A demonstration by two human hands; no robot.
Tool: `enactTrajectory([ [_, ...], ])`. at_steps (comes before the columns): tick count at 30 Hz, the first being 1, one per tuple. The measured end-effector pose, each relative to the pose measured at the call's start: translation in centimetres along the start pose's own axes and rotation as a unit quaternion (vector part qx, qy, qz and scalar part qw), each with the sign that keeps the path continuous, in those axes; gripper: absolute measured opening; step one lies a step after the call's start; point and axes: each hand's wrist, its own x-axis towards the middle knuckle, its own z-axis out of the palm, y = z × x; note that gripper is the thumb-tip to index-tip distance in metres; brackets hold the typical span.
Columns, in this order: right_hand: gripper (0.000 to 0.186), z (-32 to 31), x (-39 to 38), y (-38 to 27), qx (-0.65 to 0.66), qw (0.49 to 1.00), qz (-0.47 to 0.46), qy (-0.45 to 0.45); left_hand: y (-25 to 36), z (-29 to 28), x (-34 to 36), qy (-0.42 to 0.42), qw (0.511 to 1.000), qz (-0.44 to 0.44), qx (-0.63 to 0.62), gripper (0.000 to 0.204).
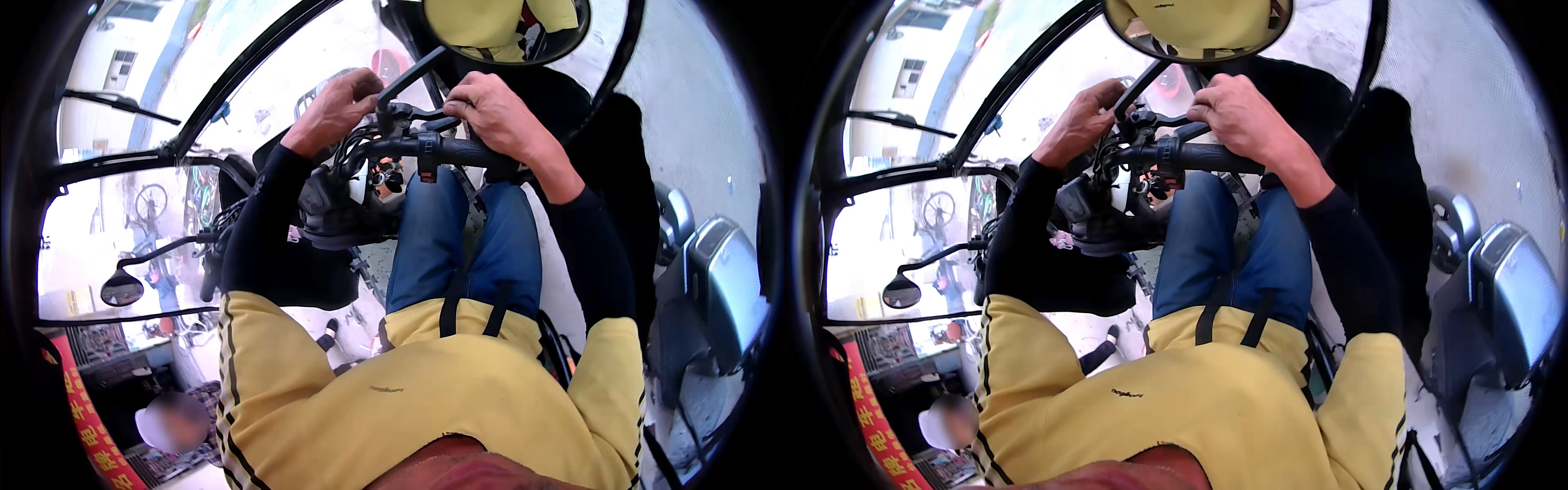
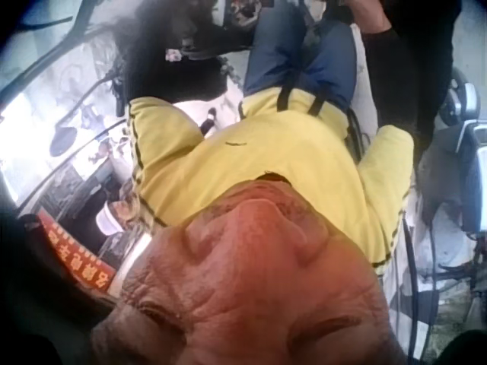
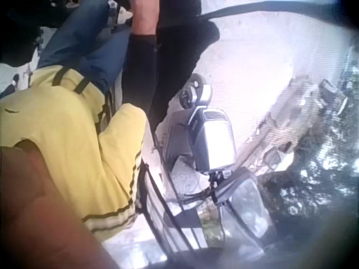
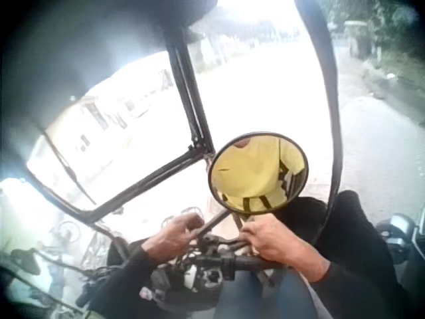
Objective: The person sits on a motorcycle and repeatedly manipulates the handlebar controls and wiring, removing a cloth and red ties, then adjusting cables and levers. The person remains seated throughout, handling the handlebar assembly and associated components.
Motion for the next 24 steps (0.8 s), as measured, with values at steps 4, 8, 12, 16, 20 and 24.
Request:
enactTrajectory([
  [4,0.026,-0.5,0.0,-2.6,-0.134,0.986,0.085,-0.044,-1.9,-1.4,0.2,-0.008,0.997,0.061,0.057,0.031],
  [8,0.031,0.0,0.2,-4.9,-0.091,0.964,0.249,-0.031,-5.0,-1.2,0.5,-0.099,0.994,0.027,-0.025,0.035],
  [12,0.034,0.9,-0.3,-4.9,-0.045,0.959,0.278,0.042,-5.4,0.6,0.8,-0.061,0.997,-0.018,-0.043,0.037],
  [16,0.035,0.8,0.2,-5.0,-0.036,0.957,0.286,0.034,-7.4,1.4,1.5,-0.072,0.977,0.011,-0.199,0.039],
  [20,0.033,0.7,-0.1,-5.4,-0.009,0.953,0.3,0.046,-6.5,2.1,2.1,-0.06,0.985,0.051,-0.157,0.036],
  [24,0.031,0.5,-0.3,-5.6,0.01,0.952,0.301,0.06,-5.3,3.8,1.1,0.021,0.976,0.039,-0.213,0.037],
])
